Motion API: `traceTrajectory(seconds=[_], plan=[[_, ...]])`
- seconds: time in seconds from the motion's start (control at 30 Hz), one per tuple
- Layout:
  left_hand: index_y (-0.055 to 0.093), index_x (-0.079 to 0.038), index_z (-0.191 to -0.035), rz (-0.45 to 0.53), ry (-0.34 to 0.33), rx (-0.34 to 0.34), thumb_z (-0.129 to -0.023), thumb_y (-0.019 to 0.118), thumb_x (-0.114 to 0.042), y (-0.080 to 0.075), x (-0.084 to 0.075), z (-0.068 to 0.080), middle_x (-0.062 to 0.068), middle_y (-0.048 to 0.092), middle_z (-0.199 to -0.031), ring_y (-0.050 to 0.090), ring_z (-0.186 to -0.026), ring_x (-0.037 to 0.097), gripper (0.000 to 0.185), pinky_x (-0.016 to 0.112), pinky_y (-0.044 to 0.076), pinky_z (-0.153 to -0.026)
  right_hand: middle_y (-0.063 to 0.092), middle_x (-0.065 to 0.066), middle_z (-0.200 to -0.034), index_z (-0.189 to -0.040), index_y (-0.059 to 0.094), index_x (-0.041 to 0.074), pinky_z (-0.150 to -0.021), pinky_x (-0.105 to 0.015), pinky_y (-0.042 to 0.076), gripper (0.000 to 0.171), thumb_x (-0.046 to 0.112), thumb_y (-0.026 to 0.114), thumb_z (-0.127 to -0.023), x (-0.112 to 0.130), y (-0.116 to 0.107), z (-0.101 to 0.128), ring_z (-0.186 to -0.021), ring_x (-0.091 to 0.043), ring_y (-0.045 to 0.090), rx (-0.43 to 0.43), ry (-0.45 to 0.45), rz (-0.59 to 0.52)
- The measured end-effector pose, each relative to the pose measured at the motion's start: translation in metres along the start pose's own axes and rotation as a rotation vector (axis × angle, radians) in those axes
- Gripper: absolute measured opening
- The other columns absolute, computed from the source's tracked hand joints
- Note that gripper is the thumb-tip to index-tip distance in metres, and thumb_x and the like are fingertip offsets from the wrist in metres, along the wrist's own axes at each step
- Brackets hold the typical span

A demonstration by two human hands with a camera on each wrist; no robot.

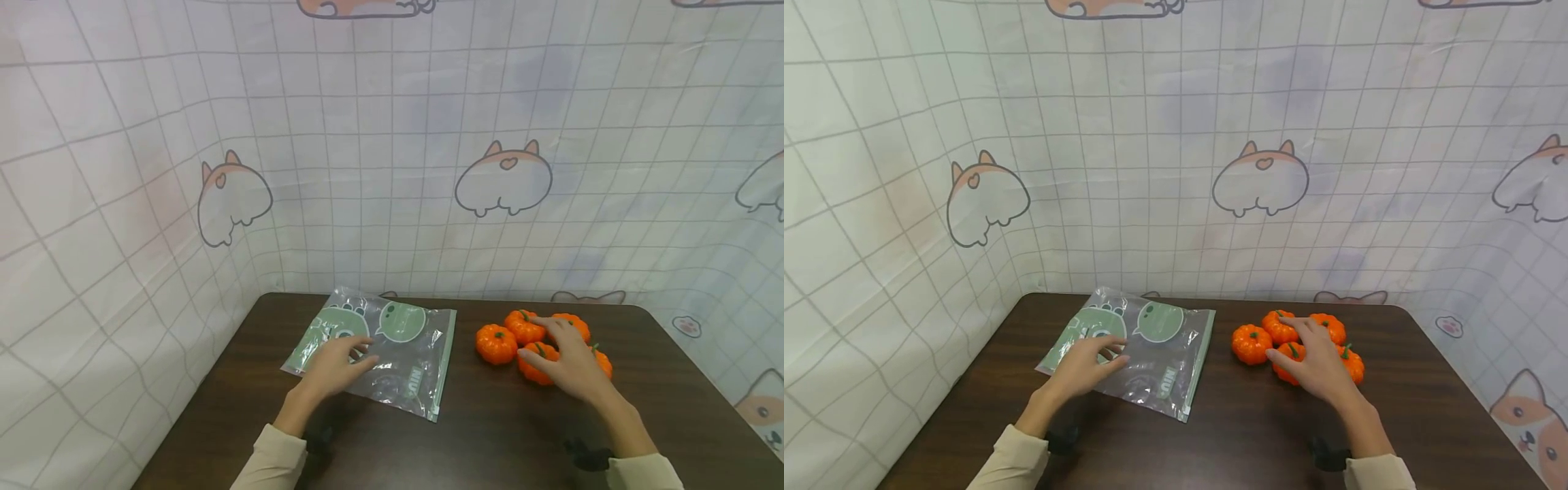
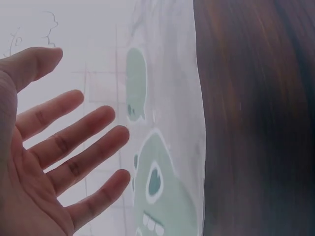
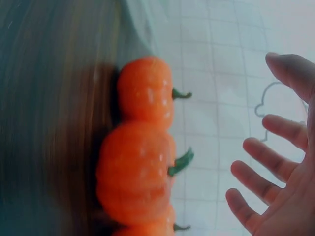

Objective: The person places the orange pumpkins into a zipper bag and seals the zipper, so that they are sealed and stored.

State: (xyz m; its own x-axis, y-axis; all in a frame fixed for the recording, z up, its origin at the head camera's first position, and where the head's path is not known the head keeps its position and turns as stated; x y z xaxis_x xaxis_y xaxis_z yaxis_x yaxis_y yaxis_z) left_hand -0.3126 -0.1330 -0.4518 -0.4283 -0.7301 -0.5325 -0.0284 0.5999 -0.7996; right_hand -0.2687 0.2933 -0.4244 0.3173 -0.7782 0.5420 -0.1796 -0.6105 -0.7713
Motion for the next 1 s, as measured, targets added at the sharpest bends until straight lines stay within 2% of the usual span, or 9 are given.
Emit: traceTrajectory(seconds=[0.17, 0.27, 0.37, 0.6, 0.73, 1.0], plan=[[0.074, -0.018, -0.119, 0.047, -0.021, -0.06, -0.093, 0.072, -0.036, 0.011, -0.013, -0.003, 0.004, 0.078, -0.107, 0.074, -0.094, 0.023, 0.031, 0.04, 0.057, -0.076, 0.047, -0.021, -0.148, -0.152, 0.046, 0.009, -0.098, -0.067, 0.044, 0.071, 0.045, 0.069, -0.096, 0.007, 0.011, -0.009, -0.13, -0.043, 0.046, -0.015, 0.007, -0.078], [0.075, -0.015, -0.116, 0.06, -0.031, -0.1, -0.092, 0.073, -0.034, 0.02, -0.021, -0.005, 0.004, 0.079, -0.104, 0.075, -0.091, 0.021, 0.031, 0.04, 0.058, -0.077, 0.047, -0.021, -0.147, -0.151, 0.045, 0.009, -0.099, -0.067, 0.044, 0.069, 0.041, 0.07, -0.096, 0.01, 0.017, -0.015, -0.13, -0.044, 0.047, -0.024, 0.012, -0.123], [0.074, -0.013, -0.116, 0.081, -0.034, -0.115, -0.092, 0.073, -0.032, 0.03, -0.028, -0.008, 0.004, 0.078, -0.104, 0.075, -0.09, 0.02, 0.031, 0.039, 0.058, -0.077, 0.046, -0.022, -0.147, -0.151, 0.045, 0.008, -0.103, -0.068, 0.042, 0.067, 0.038, 0.07, -0.096, 0.012, 0.024, -0.02, -0.132, -0.044, 0.046, -0.031, 0.016, -0.168], [0.075, -0.011, -0.112, 0.129, -0.022, -0.14, -0.089, 0.075, -0.028, 0.05, -0.04, -0.012, 0.006, 0.078, -0.103, 0.074, -0.09, 0.023, 0.029, 0.035, 0.057, -0.075, 0.042, -0.021, -0.151, -0.153, 0.043, 0.01, -0.107, -0.068, 0.038, 0.069, 0.04, 0.068, -0.096, 0.012, 0.04, -0.028, -0.137, -0.045, 0.042, -0.048, 0.076, -0.226], [0.075, -0.013, -0.112, 0.147, -0.038, -0.118, -0.088, 0.076, -0.029, 0.059, -0.047, -0.015, 0.005, 0.077, -0.105, 0.073, -0.092, 0.023, 0.03, 0.035, 0.056, -0.076, 0.04, -0.022, -0.152, -0.154, 0.041, 0.011, -0.107, -0.068, 0.038, 0.071, 0.04, 0.069, -0.096, 0.011, 0.046, -0.032, -0.138, -0.045, 0.04, -0.059, 0.1, -0.249], [0.074, -0.019, -0.111, 0.053, -0.067, -0.01, -0.081, 0.079, -0.034, 0.076, -0.061, -0.018, 0.004, 0.076, -0.105, 0.071, -0.091, 0.019, 0.034, 0.038, 0.054, -0.075, 0.027, -0.025, -0.163, -0.157, 0.035, 0.011, -0.112, -0.074, 0.029, 0.073, 0.036, 0.068, -0.097, 0.012, 0.061, -0.036, -0.147, -0.049, 0.03, -0.048, 0.138, -0.274]])
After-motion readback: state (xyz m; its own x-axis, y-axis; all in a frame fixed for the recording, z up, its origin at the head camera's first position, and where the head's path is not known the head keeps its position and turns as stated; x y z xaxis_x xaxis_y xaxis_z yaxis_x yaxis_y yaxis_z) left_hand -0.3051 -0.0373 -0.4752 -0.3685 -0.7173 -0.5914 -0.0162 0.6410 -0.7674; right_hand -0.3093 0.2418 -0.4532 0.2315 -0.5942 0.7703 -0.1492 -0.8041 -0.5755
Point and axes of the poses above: each hand's wrist, its own z-axis away from the middle knuckle, its own y-axis out of the palm, x = y × z, the point moved 1 cm from there along -z, towards the middle knuckle
